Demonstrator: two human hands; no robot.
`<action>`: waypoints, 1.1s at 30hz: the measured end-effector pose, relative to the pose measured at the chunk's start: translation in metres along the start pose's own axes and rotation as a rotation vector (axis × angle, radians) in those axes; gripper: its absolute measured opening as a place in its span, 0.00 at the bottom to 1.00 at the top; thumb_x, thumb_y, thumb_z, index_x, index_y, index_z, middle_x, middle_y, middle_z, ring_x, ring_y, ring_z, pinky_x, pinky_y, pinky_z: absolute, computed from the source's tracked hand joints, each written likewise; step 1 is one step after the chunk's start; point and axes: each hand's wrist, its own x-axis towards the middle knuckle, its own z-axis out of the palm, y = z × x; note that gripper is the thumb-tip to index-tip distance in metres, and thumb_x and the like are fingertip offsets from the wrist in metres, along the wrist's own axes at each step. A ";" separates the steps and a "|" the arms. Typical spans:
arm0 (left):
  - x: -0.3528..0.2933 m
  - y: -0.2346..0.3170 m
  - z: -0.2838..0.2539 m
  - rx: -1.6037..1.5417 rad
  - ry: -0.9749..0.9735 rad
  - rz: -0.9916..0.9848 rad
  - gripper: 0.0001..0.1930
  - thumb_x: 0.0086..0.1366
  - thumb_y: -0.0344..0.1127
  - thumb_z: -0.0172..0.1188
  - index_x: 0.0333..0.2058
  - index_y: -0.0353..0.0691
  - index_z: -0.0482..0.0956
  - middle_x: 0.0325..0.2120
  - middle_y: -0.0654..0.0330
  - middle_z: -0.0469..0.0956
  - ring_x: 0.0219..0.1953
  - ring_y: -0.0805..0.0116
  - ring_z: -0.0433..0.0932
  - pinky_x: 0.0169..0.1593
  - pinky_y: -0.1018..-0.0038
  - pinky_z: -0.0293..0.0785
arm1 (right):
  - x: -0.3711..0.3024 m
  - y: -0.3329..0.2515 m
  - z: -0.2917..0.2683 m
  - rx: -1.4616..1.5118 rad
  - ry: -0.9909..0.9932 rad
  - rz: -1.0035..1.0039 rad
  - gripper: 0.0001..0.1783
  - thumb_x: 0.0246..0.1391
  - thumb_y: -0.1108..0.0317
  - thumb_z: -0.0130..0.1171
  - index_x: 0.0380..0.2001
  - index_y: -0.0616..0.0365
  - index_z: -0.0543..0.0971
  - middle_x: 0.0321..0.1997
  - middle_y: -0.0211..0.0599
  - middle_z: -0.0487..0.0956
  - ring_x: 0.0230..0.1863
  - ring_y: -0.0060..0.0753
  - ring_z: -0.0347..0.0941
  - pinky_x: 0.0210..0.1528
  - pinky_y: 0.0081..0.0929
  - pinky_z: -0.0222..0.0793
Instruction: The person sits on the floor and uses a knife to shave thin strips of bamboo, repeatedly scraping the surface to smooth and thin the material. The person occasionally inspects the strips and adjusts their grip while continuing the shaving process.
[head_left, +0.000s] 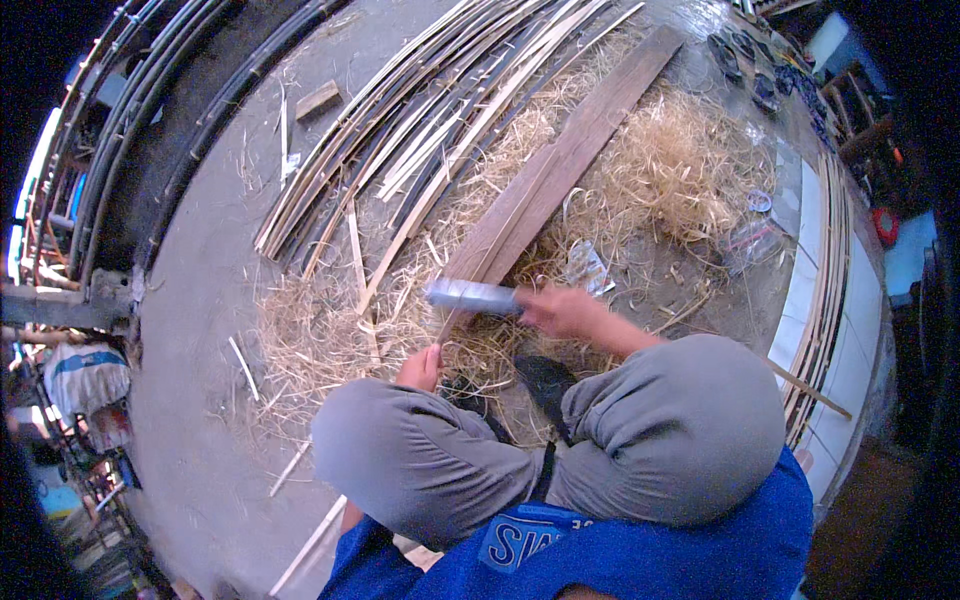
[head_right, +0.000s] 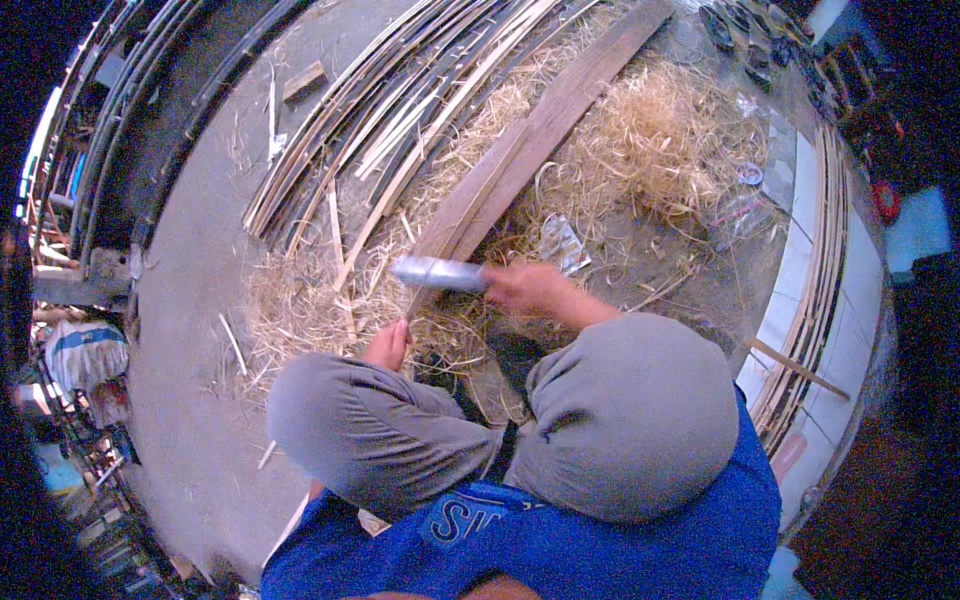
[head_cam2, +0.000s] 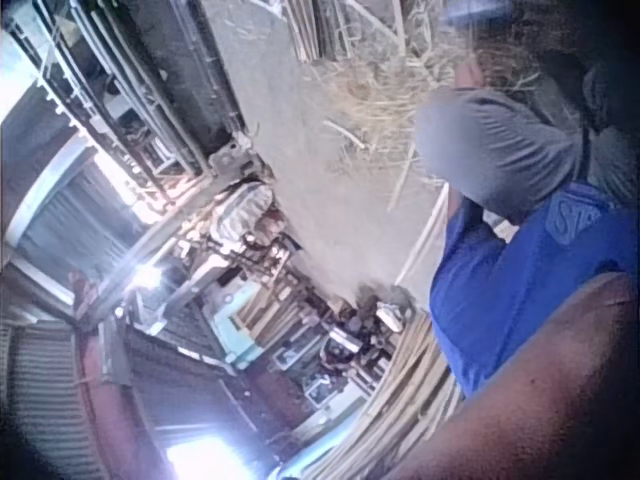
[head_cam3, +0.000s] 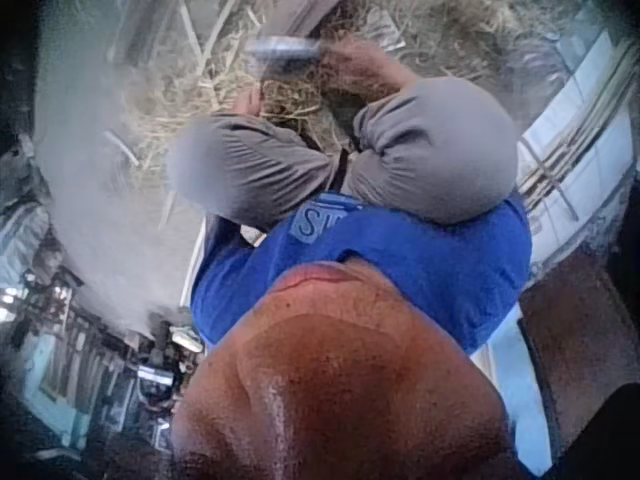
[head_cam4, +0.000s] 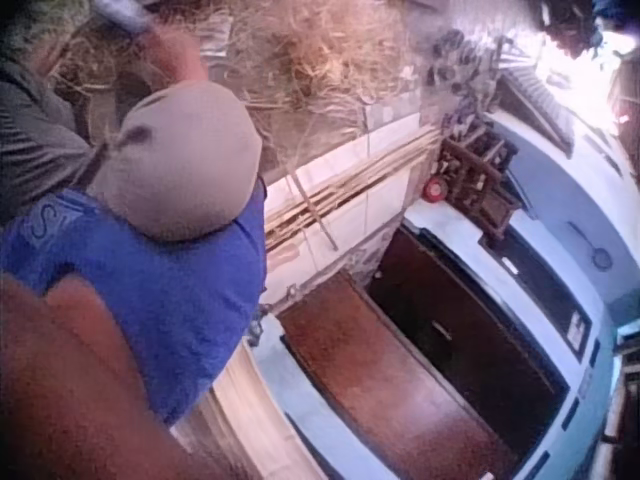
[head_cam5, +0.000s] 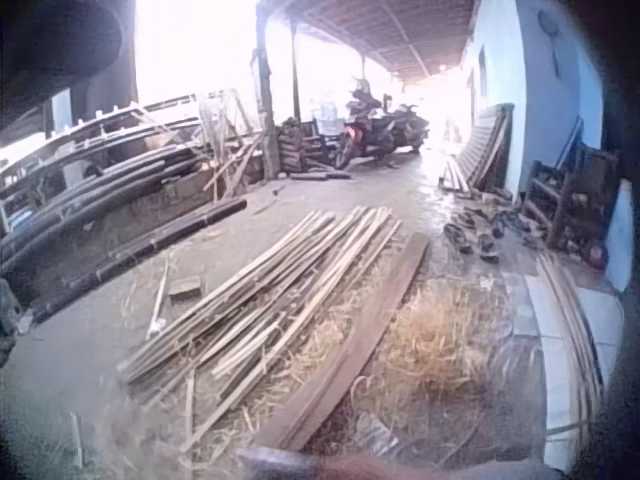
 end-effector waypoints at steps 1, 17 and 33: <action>-0.026 -0.019 -0.009 0.025 0.072 -0.046 0.26 0.70 0.51 0.41 0.24 0.36 0.75 0.15 0.52 0.71 0.20 0.57 0.71 0.28 0.62 0.66 | 0.025 0.022 0.011 0.093 0.064 -0.028 0.16 0.59 0.52 0.50 0.44 0.47 0.75 0.30 0.47 0.79 0.32 0.50 0.77 0.33 0.48 0.72; -0.069 -0.062 -0.033 -0.281 -0.047 -0.317 0.22 0.70 0.52 0.44 0.27 0.41 0.75 0.13 0.71 0.66 0.15 0.80 0.61 0.20 0.77 0.56 | 0.041 0.047 -0.037 0.079 0.119 0.451 0.22 0.60 0.49 0.48 0.49 0.52 0.74 0.38 0.51 0.79 0.38 0.56 0.77 0.40 0.44 0.73; -0.057 -0.035 -0.036 -0.241 -0.053 -0.263 0.23 0.67 0.52 0.48 0.25 0.37 0.73 0.10 0.63 0.64 0.16 0.71 0.66 0.21 0.71 0.60 | 0.006 0.100 -0.044 0.004 0.356 0.516 0.21 0.59 0.50 0.49 0.49 0.50 0.75 0.30 0.50 0.79 0.32 0.54 0.77 0.35 0.43 0.73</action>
